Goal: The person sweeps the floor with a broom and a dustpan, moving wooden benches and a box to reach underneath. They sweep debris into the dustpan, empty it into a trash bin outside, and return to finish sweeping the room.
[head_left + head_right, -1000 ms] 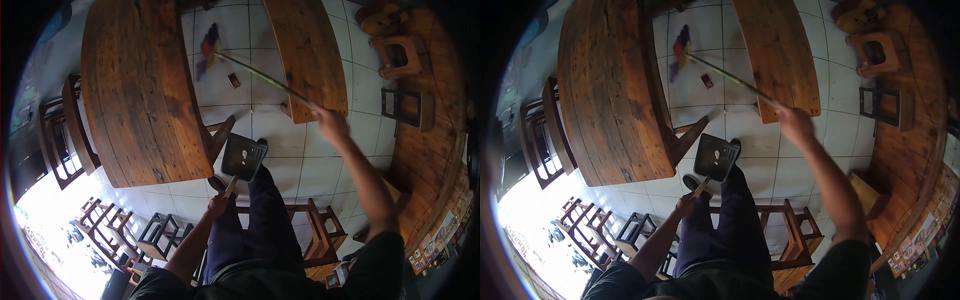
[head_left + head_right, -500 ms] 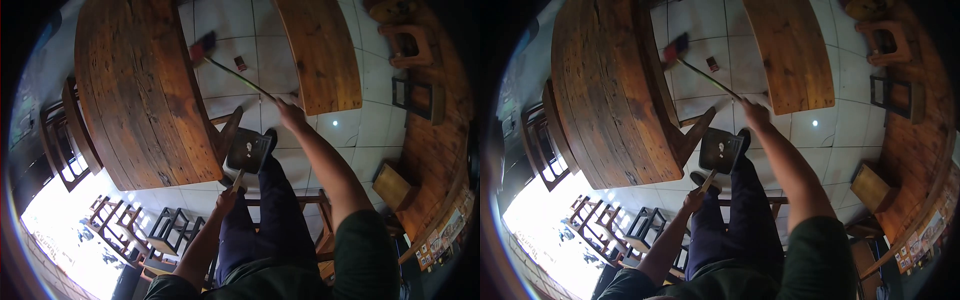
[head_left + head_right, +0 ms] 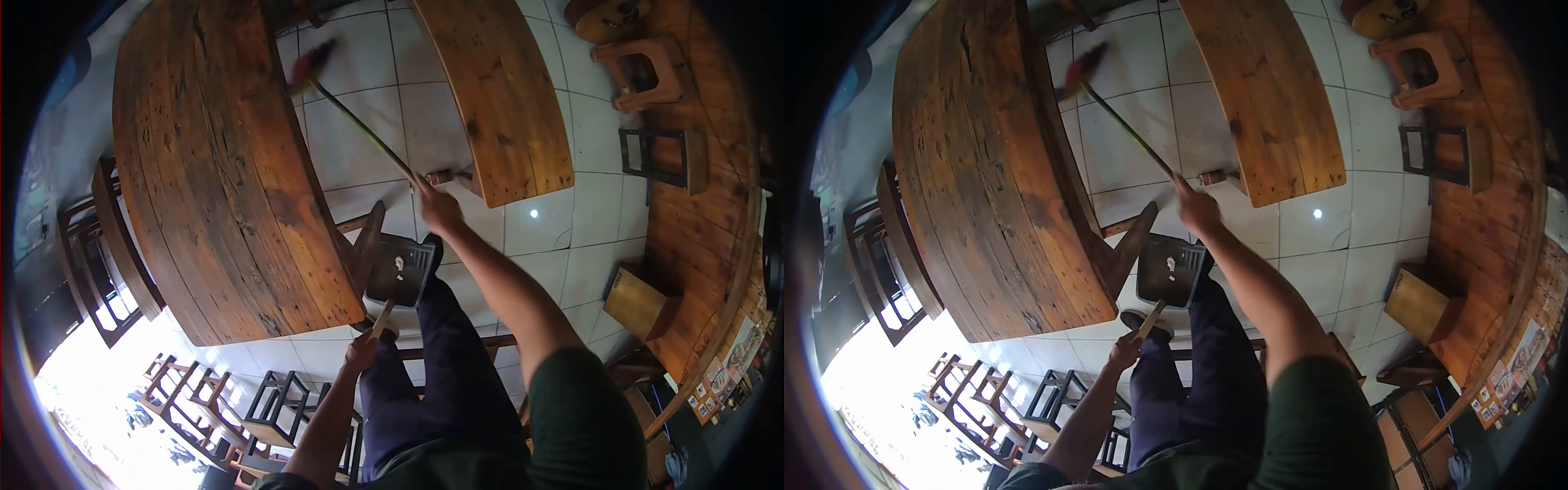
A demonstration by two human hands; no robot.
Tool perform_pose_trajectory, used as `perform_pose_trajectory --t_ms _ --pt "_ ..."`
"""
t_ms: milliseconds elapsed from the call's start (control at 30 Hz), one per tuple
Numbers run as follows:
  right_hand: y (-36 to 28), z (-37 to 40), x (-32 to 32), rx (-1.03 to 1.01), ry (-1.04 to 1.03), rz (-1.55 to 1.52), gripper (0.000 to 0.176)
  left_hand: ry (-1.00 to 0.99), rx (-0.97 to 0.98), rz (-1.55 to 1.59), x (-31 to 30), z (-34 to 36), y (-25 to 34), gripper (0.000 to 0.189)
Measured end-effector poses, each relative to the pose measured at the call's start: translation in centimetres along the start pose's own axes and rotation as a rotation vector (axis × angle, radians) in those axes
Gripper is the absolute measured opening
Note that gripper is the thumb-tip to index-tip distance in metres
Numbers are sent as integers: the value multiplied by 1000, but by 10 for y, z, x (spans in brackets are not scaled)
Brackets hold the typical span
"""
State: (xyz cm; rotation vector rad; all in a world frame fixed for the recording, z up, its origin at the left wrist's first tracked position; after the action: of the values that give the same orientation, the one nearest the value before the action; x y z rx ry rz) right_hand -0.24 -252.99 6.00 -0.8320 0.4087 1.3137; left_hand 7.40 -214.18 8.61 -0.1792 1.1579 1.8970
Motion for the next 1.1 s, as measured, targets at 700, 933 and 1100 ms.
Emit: perform_pose_trajectory --t_ms 700,933,1100 --pt "201 189 -21 160 -17 -209 32 -7 -380 507 -32 5 -11 16" --pt "79 10 -24 164 115 -324 36 25 -443 474 -36 4 -7 15" --pt "-10 -117 -48 228 56 -147 42 28 -443 527 -29 11 -10 19"
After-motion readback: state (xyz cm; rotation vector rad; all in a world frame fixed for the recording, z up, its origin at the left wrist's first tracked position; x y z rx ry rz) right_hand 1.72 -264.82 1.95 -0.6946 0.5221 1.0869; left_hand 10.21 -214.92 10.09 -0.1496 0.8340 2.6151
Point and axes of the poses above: each hand's wrist, its own z-axis away from the middle knuckle, its own x-axis out of the palm, y = z × x, the point moved 8 cm from there along -z, towards the middle knuckle, and after that the axes turned 14 degrees about x, right-handed, at the moved point
